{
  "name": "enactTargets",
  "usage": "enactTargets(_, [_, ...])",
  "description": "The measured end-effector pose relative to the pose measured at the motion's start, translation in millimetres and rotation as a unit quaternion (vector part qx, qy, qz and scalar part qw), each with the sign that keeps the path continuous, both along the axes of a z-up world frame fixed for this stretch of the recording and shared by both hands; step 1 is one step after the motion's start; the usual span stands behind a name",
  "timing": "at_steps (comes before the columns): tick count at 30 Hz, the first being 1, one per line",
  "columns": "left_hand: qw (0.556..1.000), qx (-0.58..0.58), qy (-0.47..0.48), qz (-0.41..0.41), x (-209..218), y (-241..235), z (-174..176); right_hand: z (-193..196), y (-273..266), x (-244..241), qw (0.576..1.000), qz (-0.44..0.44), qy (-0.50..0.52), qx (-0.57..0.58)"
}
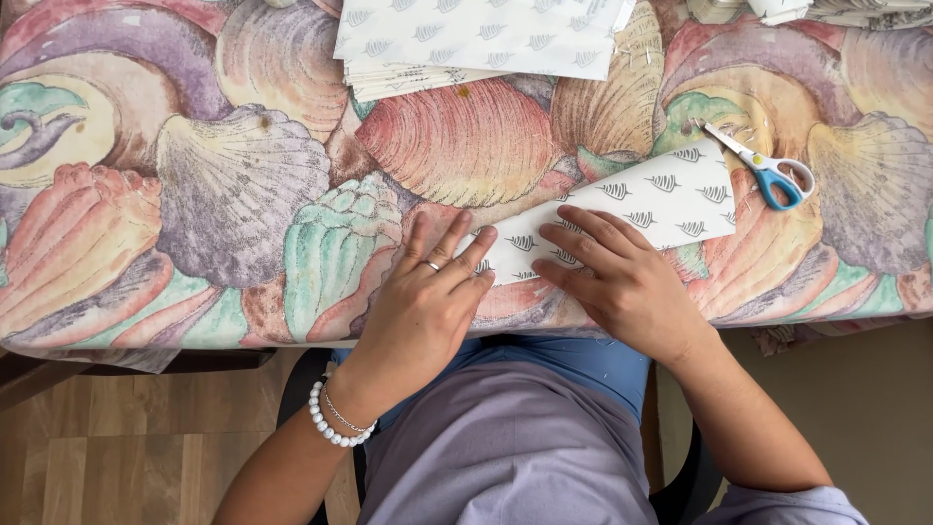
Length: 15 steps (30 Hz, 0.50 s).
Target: Folding printed paper sheets into bags or envelopes at a table.
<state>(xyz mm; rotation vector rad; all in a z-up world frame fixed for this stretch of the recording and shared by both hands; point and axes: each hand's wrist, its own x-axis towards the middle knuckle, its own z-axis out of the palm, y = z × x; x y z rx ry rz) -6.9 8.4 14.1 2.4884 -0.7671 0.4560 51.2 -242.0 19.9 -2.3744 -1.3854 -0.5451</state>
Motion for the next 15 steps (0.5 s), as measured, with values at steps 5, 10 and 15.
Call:
enactTargets(5, [1.000, 0.023, 0.018, 0.007, -2, -4, -12, -3, 0, 0, 1.000, -0.004, -0.002, -0.004])
enactTargets(10, [0.999, 0.025, 0.029, 0.001, -3, -4, -16, -4, -14, 0, 1.000, -0.008, 0.008, 0.001])
enactTargets(15, [0.998, 0.049, 0.030, 0.005, -5, -3, -18, -6, -32, 3, 1.000, -0.010, -0.004, -0.012])
